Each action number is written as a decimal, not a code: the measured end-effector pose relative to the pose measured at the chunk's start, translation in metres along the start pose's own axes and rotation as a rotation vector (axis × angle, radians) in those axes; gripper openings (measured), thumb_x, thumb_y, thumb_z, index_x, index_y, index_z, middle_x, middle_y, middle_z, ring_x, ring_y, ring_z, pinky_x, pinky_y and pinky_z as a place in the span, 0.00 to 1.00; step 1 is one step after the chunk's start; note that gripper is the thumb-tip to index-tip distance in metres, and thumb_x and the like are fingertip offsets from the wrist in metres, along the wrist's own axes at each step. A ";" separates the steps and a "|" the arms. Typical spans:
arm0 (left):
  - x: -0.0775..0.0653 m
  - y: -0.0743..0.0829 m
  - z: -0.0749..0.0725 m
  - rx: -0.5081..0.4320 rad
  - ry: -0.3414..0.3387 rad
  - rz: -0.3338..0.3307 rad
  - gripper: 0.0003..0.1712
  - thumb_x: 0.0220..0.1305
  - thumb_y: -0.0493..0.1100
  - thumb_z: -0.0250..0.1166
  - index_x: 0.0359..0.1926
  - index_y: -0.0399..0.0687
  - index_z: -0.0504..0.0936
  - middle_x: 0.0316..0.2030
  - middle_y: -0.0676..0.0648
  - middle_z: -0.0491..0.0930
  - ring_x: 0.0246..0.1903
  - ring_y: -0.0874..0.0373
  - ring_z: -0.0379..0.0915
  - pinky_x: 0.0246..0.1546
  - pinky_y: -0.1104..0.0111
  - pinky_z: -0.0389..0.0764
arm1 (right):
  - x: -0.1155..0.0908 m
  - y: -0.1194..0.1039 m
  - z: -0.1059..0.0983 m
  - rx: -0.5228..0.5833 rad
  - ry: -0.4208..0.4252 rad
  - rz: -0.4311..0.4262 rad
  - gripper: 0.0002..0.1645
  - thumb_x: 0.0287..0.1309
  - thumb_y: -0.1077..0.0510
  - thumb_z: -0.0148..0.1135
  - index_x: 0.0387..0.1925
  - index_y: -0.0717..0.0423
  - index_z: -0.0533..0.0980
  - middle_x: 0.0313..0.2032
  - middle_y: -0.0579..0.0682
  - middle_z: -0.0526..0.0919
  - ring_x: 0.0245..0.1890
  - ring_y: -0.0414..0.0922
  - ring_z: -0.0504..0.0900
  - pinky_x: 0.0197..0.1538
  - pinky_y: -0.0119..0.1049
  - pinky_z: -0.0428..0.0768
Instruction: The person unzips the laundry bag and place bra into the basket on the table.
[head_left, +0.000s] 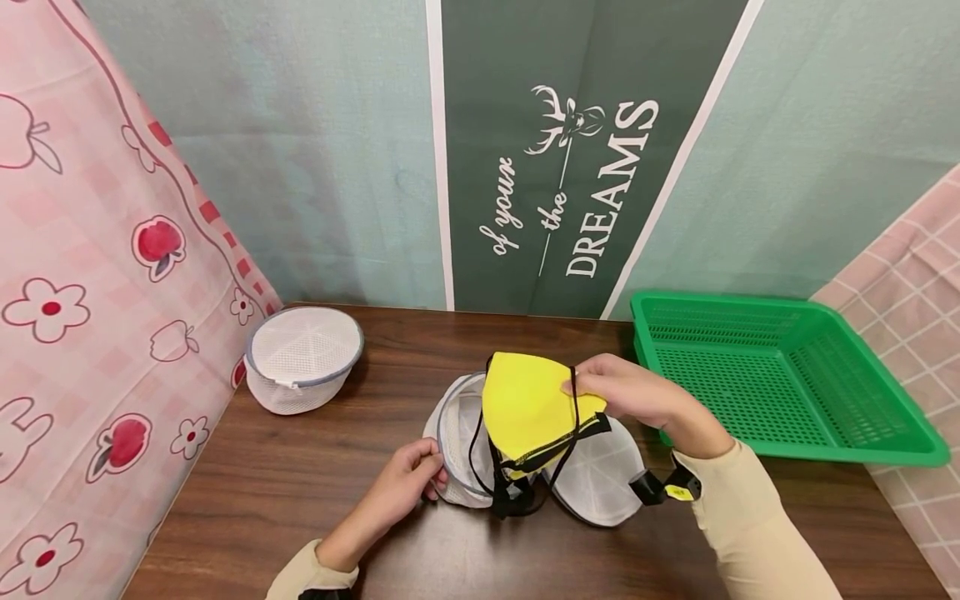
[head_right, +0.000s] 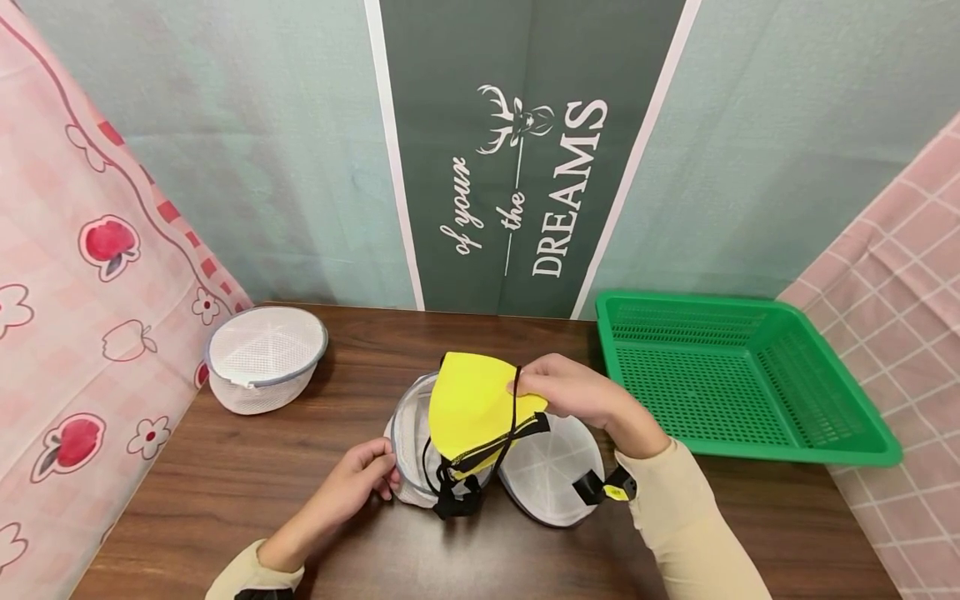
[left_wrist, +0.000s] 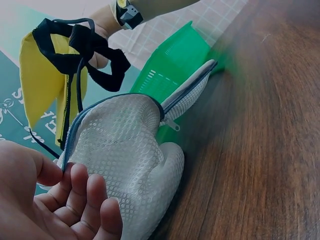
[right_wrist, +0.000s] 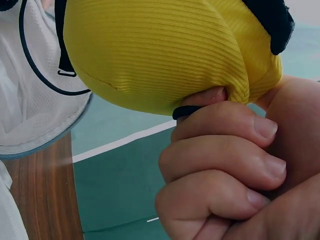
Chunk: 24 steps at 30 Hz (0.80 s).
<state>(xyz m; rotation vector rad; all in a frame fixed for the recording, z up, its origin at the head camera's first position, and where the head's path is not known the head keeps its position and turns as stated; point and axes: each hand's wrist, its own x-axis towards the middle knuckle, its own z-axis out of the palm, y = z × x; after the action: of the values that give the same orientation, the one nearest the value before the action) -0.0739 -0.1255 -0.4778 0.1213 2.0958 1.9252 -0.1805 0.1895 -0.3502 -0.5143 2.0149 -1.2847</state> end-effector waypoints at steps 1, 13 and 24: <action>0.000 0.000 0.000 -0.002 -0.001 -0.001 0.11 0.72 0.33 0.53 0.31 0.31 0.72 0.27 0.47 0.77 0.22 0.59 0.72 0.25 0.69 0.79 | -0.001 -0.001 -0.001 0.001 0.000 -0.001 0.19 0.67 0.61 0.49 0.17 0.52 0.62 0.17 0.40 0.54 0.15 0.38 0.48 0.23 0.30 0.57; 0.000 0.000 0.000 0.000 -0.007 0.003 0.11 0.72 0.32 0.53 0.31 0.30 0.72 0.27 0.47 0.77 0.21 0.59 0.72 0.25 0.70 0.77 | -0.016 -0.009 -0.015 -0.011 0.066 0.023 0.16 0.68 0.58 0.49 0.23 0.56 0.72 0.22 0.43 0.72 0.24 0.37 0.72 0.27 0.29 0.66; 0.000 -0.001 -0.001 0.008 -0.010 0.007 0.11 0.72 0.32 0.53 0.31 0.30 0.72 0.28 0.46 0.77 0.21 0.59 0.72 0.25 0.69 0.78 | -0.042 -0.011 -0.043 0.046 0.067 -0.020 0.15 0.74 0.58 0.47 0.39 0.62 0.78 0.31 0.45 0.86 0.29 0.37 0.81 0.30 0.32 0.79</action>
<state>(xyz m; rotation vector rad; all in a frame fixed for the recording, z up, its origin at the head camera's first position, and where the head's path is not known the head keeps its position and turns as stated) -0.0740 -0.1269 -0.4784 0.1406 2.0995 1.9165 -0.1834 0.2392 -0.3147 -0.4772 2.0349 -1.3741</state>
